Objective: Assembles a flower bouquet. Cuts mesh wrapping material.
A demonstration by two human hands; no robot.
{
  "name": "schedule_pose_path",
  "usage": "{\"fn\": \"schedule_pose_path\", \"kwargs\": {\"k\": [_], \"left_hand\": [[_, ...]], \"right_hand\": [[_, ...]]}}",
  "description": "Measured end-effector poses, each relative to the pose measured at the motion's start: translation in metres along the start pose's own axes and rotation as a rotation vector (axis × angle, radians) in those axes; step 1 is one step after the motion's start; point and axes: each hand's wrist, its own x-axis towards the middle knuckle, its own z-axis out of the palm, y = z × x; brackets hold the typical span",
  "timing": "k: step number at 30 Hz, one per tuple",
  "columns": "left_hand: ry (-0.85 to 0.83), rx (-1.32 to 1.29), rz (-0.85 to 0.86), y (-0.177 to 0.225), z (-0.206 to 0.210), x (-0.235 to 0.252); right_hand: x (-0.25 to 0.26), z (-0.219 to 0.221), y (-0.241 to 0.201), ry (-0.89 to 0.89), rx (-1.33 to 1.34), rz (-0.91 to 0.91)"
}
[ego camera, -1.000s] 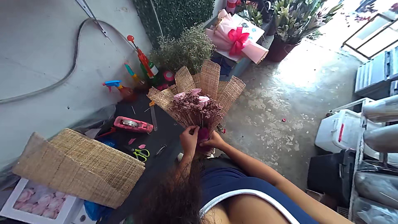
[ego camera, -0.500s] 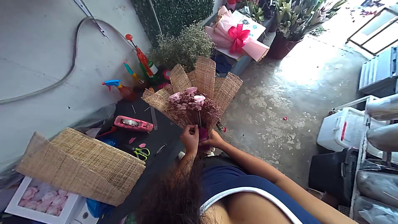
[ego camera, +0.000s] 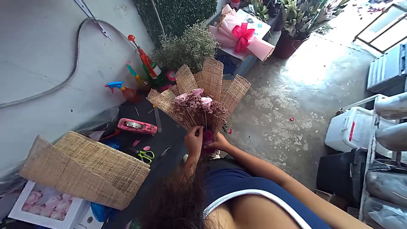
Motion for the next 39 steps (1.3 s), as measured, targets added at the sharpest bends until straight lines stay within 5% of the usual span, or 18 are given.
{"fn": "schedule_pose_path", "kwargs": {"k": [15, 20, 25, 29, 33, 39], "left_hand": [[0.066, -0.042, 0.120, -0.018, 0.006, -0.008], [-0.024, -0.123, 0.149, -0.024, 0.004, -0.008], [-0.101, -0.088, -0.046, -0.014, -0.012, -0.018], [-0.072, -0.112, 0.000, -0.017, -0.012, -0.027], [-0.254, -0.097, -0.101, -0.002, -0.020, -0.028], [-0.214, -0.116, -0.244, -0.002, -0.020, -0.027]], "right_hand": [[-0.002, 0.007, 0.002, 0.045, 0.042, -0.004], [0.003, 0.004, 0.003, 0.147, -0.008, -0.030], [0.019, 0.006, 0.028, 0.152, -0.090, 0.085], [0.024, 0.018, 0.042, 0.189, -0.094, 0.072], [0.004, 0.014, 0.018, 0.049, -0.239, 0.119], [-0.005, 0.010, -0.008, 0.015, -0.321, 0.154]]}}
